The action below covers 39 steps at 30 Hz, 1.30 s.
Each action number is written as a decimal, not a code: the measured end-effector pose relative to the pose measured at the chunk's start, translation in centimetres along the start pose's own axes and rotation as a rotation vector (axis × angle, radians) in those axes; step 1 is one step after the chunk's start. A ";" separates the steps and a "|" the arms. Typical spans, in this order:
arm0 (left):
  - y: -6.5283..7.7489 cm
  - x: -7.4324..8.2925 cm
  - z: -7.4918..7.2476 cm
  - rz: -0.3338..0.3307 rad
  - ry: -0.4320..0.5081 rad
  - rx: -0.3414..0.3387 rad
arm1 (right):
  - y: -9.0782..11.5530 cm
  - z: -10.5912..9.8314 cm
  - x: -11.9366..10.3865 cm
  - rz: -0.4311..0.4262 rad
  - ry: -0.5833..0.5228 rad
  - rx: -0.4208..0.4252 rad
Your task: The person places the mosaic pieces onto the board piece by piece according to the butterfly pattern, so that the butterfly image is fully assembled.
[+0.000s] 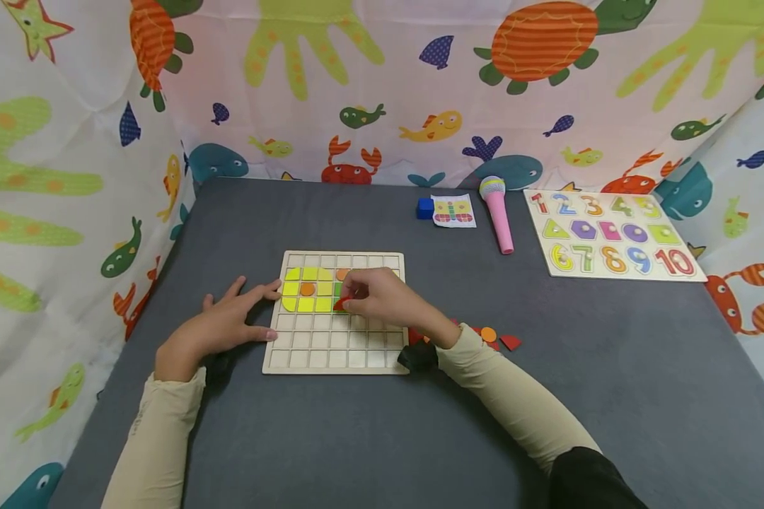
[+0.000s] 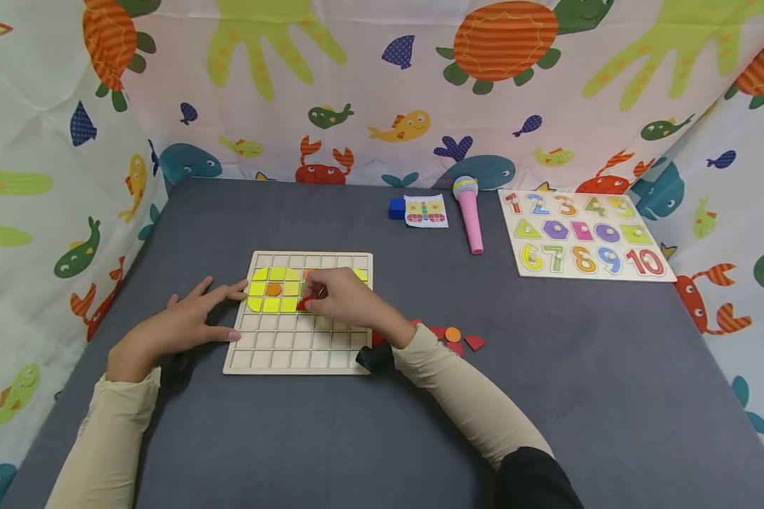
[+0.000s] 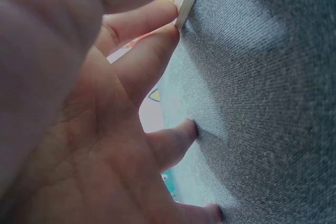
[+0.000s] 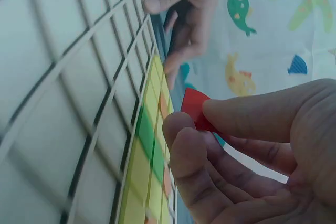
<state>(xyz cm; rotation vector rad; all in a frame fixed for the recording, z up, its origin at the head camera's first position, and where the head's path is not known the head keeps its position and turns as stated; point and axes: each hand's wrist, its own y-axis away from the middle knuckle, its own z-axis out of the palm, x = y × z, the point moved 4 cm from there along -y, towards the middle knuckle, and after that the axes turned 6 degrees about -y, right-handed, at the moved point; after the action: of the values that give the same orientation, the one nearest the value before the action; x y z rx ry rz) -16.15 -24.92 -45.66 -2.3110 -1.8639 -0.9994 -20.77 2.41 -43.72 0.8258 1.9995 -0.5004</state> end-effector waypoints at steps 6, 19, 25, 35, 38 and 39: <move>-0.1 0.1 -0.1 -0.012 -0.014 -0.010 | -2.0 1.9 -1.4 -0.038 0.015 -0.030; 0.0 -0.4 -0.1 0.013 0.002 0.013 | -5.3 6.0 -3.7 -0.148 0.155 -0.090; 0.2 -0.3 -0.1 0.015 0.010 0.012 | -6.2 7.4 -3.7 -0.138 0.222 -0.119; 0.1 -0.1 -0.2 0.007 0.014 0.003 | -6.4 8.0 -4.1 -0.152 0.395 -0.142; 0.1 -0.3 -0.1 0.006 0.018 0.005 | -6.5 8.2 -4.0 -0.149 0.404 -0.149; 0.1 -0.3 -0.1 0.004 0.018 0.005 | -6.5 8.3 -3.9 -0.148 0.404 -0.152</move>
<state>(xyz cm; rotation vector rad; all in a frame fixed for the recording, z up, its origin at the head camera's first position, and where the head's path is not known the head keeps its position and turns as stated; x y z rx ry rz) -16.10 -25.24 -45.72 -2.2938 -1.8518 -1.0105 -19.08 -8.69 -44.52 0.7299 2.4496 -0.2721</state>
